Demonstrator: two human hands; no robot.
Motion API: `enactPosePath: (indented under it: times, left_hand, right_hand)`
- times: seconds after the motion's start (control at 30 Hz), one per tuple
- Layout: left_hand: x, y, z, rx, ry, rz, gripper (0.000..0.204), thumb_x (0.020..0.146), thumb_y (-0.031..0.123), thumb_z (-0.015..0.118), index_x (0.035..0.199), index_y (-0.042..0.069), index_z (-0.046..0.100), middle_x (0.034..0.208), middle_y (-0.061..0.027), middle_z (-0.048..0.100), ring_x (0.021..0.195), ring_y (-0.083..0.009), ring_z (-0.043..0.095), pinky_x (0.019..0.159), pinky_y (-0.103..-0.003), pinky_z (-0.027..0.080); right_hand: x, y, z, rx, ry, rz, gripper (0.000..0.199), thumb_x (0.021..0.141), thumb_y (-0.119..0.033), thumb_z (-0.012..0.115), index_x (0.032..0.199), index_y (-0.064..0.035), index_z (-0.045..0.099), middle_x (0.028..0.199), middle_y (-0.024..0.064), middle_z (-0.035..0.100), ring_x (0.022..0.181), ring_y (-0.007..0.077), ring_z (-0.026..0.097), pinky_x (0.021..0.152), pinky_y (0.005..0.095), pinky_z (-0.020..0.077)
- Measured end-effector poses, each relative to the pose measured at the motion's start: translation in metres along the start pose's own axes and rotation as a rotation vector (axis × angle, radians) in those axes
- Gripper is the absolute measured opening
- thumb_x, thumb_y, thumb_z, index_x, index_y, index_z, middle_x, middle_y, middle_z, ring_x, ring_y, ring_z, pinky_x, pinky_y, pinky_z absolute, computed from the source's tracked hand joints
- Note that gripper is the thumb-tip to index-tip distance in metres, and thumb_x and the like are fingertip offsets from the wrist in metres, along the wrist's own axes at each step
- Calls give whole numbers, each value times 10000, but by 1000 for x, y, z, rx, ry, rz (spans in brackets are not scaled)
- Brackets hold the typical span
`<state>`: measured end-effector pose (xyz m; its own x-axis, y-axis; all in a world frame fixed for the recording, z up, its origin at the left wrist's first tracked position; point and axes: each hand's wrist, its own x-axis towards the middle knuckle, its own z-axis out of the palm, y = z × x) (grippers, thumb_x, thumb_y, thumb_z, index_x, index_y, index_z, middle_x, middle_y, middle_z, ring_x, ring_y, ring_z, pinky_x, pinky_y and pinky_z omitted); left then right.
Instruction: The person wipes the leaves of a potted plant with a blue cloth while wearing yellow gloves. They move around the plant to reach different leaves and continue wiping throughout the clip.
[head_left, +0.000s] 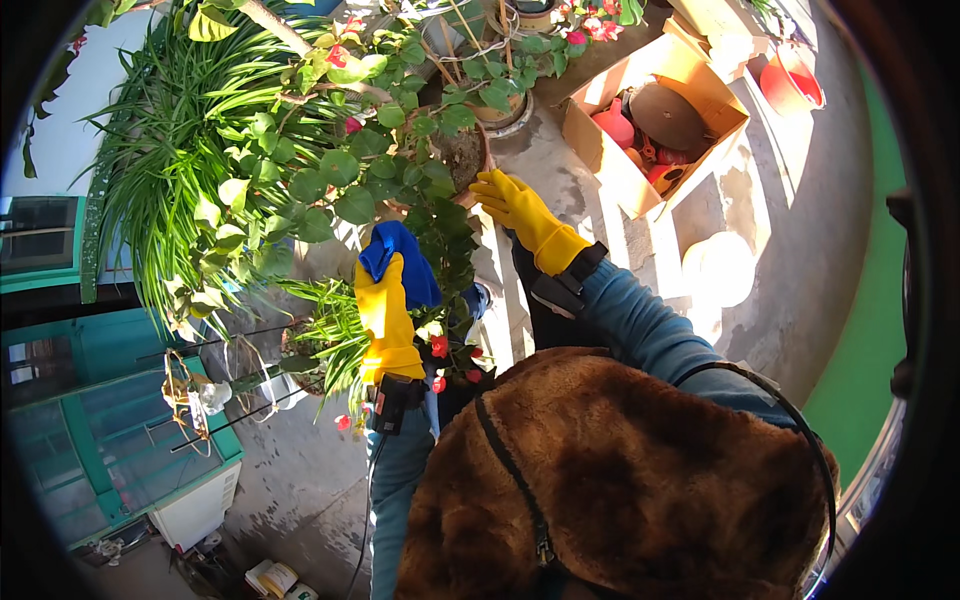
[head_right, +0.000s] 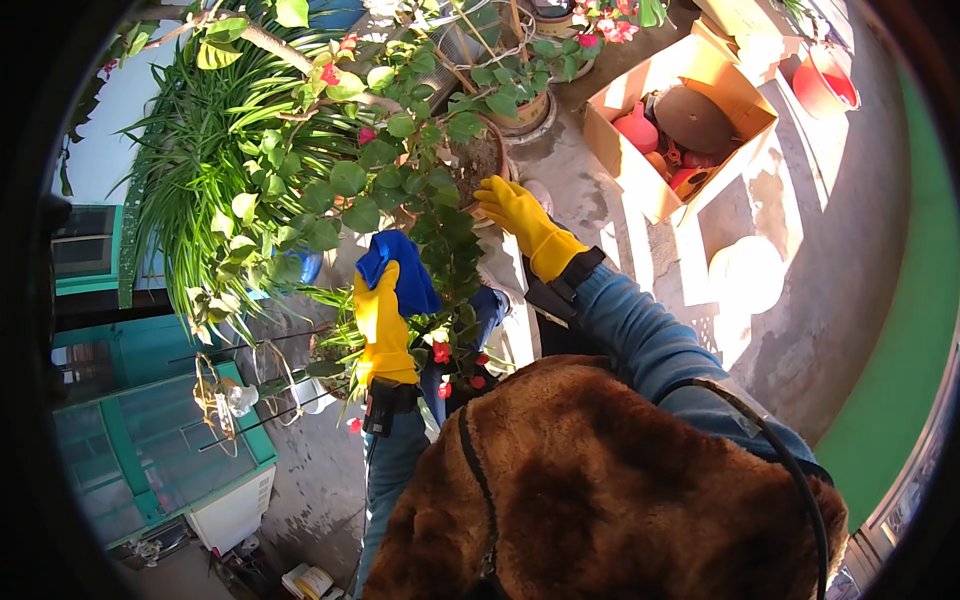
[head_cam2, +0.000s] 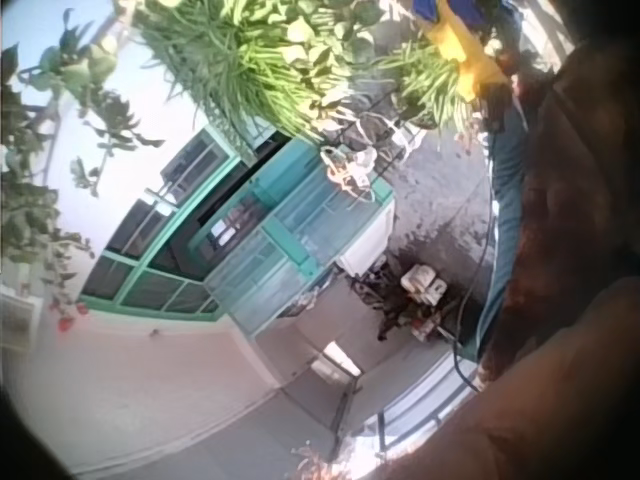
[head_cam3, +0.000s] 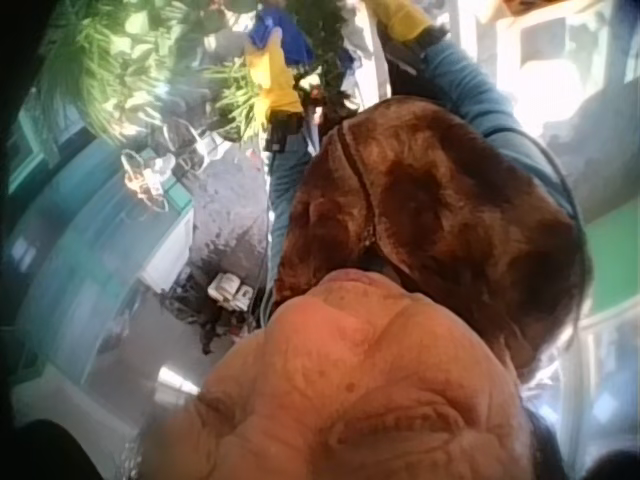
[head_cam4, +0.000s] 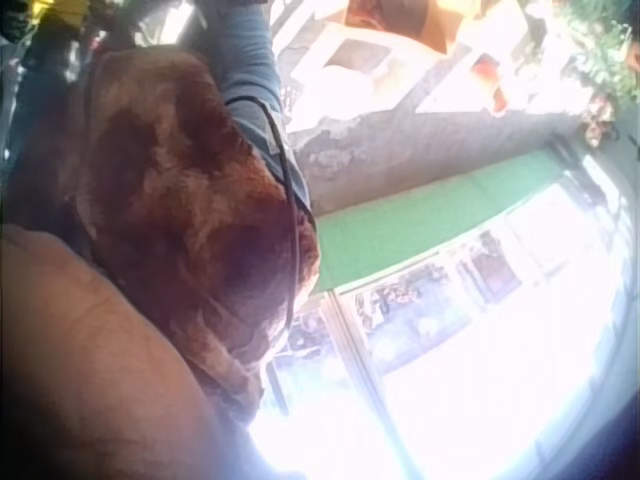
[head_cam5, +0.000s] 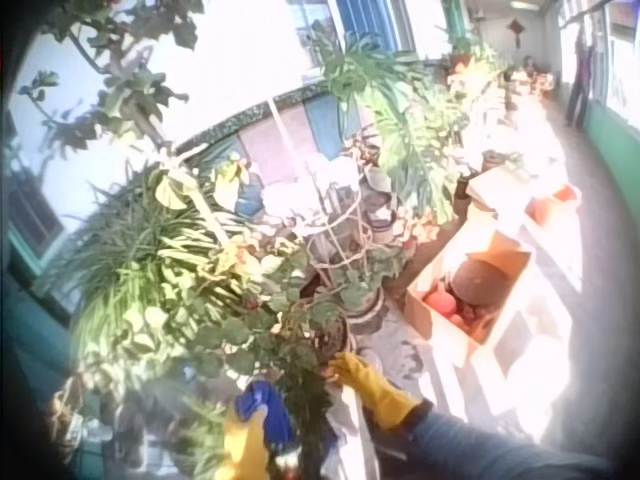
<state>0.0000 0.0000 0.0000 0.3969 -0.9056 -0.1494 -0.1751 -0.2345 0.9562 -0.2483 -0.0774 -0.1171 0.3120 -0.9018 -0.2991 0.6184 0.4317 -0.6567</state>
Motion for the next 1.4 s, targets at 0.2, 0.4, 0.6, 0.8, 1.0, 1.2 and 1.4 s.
enactPosePath:
  times: [0.2, 0.4, 0.6, 0.8, 1.0, 1.2, 1.4]
  left_hand:
    - [-25, -9, 2, 91, -128, -96, 489, 940, 180, 762, 1387, 33, 626, 1255, -87, 714, 1117, -191, 663, 1015, -315, 497]
    - [-54, -2, 25, -99, -289, -36, 475, 956, 96, 751, 1406, 33, 615, 1297, -66, 682, 1139, -159, 645, 1007, -299, 512]
    - [-62, 15, 31, -285, -231, -77, 441, 991, 134, 720, 1412, 68, 605, 1234, -65, 697, 1031, -149, 681, 879, -268, 565]
    - [-79, 26, 26, -156, -391, 202, 587, 1069, 392, 595, 1489, 2, 467, 1318, -166, 650, 1129, -267, 688, 926, -355, 572]
    - [-92, 44, 31, -20, -560, 21, 653, 1098, 415, 534, 1572, 3, 356, 1409, -189, 579, 1243, -250, 608, 1023, -340, 500]
    - [-84, 40, 42, 284, -668, 675, 491, 1034, 94, 626, 1485, 9, 451, 1480, -215, 528, 1297, -354, 593, 1083, -402, 492]
    - [-26, 47, 1, -625, -317, 97, 519, 1080, 381, 583, 1468, 49, 487, 1483, -205, 559, 1385, -342, 544, 1167, -431, 442]
  right_hand:
    - [20, 64, -28, 35, 33, 9, 465, 1083, -235, 482, 1518, -74, 451, 1477, 159, 573, 1297, 262, 605, 1086, 386, 488]
    - [-1, 43, -17, 8, -12, -111, 398, 1113, -266, 517, 1439, -38, 531, 1307, 146, 683, 1088, 228, 689, 936, 338, 553]
    - [-94, -19, 65, -408, -213, -172, 542, 1075, -173, 594, 1572, -55, 411, 1447, 142, 590, 1329, 221, 559, 1128, 360, 451]
    - [-141, -35, 114, -875, -319, -362, 869, 885, -238, 834, 1597, -64, 367, 1590, 215, 435, 1479, 338, 416, 1213, 404, 344]
    - [-139, -31, 108, -695, -245, -342, 757, 917, -144, 773, 1575, -57, 409, 1536, 179, 507, 1411, 284, 494, 1173, 366, 389]
    - [-114, -28, 72, -351, -31, -250, 430, 948, 34, 623, 1373, -35, 628, 1222, 63, 704, 1100, 172, 666, 990, 308, 525]
    - [-116, -40, 30, -137, 42, -235, 388, 980, 10, 656, 1363, -42, 617, 1127, 56, 716, 951, 162, 695, 779, 311, 587]
